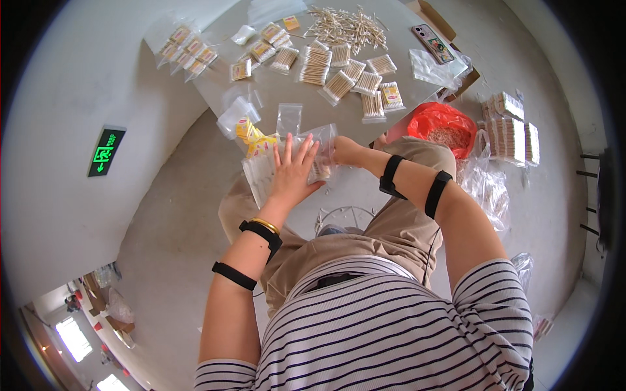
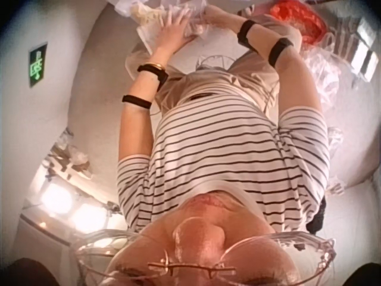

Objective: The person repeatedly picks up small rectangular items from a table and places them into clear plastic bags. They then seal the bags and set them aside. The process is repeated multiple times with different items.

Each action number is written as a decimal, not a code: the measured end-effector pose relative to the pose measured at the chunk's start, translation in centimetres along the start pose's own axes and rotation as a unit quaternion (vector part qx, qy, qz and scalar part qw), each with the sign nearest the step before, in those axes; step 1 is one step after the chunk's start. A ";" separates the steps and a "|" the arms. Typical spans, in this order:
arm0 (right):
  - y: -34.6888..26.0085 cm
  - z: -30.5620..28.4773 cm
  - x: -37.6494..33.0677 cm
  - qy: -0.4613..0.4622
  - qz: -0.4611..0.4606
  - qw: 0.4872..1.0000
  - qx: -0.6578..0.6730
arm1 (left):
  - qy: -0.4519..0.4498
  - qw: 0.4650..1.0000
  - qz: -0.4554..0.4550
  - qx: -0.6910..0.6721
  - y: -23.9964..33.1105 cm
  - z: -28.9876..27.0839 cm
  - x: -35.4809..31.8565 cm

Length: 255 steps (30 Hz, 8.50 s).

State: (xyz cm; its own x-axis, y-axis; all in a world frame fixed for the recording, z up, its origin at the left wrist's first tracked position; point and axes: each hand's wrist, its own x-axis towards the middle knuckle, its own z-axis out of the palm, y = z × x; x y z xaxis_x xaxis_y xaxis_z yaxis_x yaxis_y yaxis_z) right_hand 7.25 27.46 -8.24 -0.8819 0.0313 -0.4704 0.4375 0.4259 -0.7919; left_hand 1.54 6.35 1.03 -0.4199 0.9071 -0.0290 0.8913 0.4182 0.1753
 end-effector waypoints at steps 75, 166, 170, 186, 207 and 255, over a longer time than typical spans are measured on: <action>-0.9 1.3 0.7 -0.008 -0.519 0.799 -0.304 | 0.044 0.995 -0.081 0.031 -1.8 1.0 -2.9; -3.1 -3.5 -1.0 -0.085 -0.272 0.916 -0.283 | 0.094 0.991 -0.088 -0.042 -2.1 0.5 -3.4; -3.5 -3.6 -0.7 -0.108 -0.275 0.896 -0.332 | 0.073 0.994 -0.077 -0.041 -2.1 1.3 -2.5; -2.9 -2.6 1.3 -0.110 -0.302 0.864 -0.387 | 0.052 0.997 -0.061 -0.021 -1.9 0.6 -1.9; -2.8 -2.4 2.4 -0.090 -0.377 0.854 -0.348 | 0.051 0.996 -0.067 -0.025 -1.7 0.7 -1.6; -2.0 -0.8 -0.8 -0.015 -0.355 0.839 -0.412 | 0.150 0.982 -0.091 -0.074 -2.4 -0.3 -3.6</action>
State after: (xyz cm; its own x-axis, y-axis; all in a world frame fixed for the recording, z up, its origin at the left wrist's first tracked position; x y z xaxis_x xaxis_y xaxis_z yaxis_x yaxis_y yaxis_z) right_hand 6.98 27.27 -5.99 -0.8587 -0.5123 -0.0146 -0.4765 0.8086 -0.3450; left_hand 0.85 2.07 0.97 -0.6213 0.7537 0.2140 0.7715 0.5409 0.3349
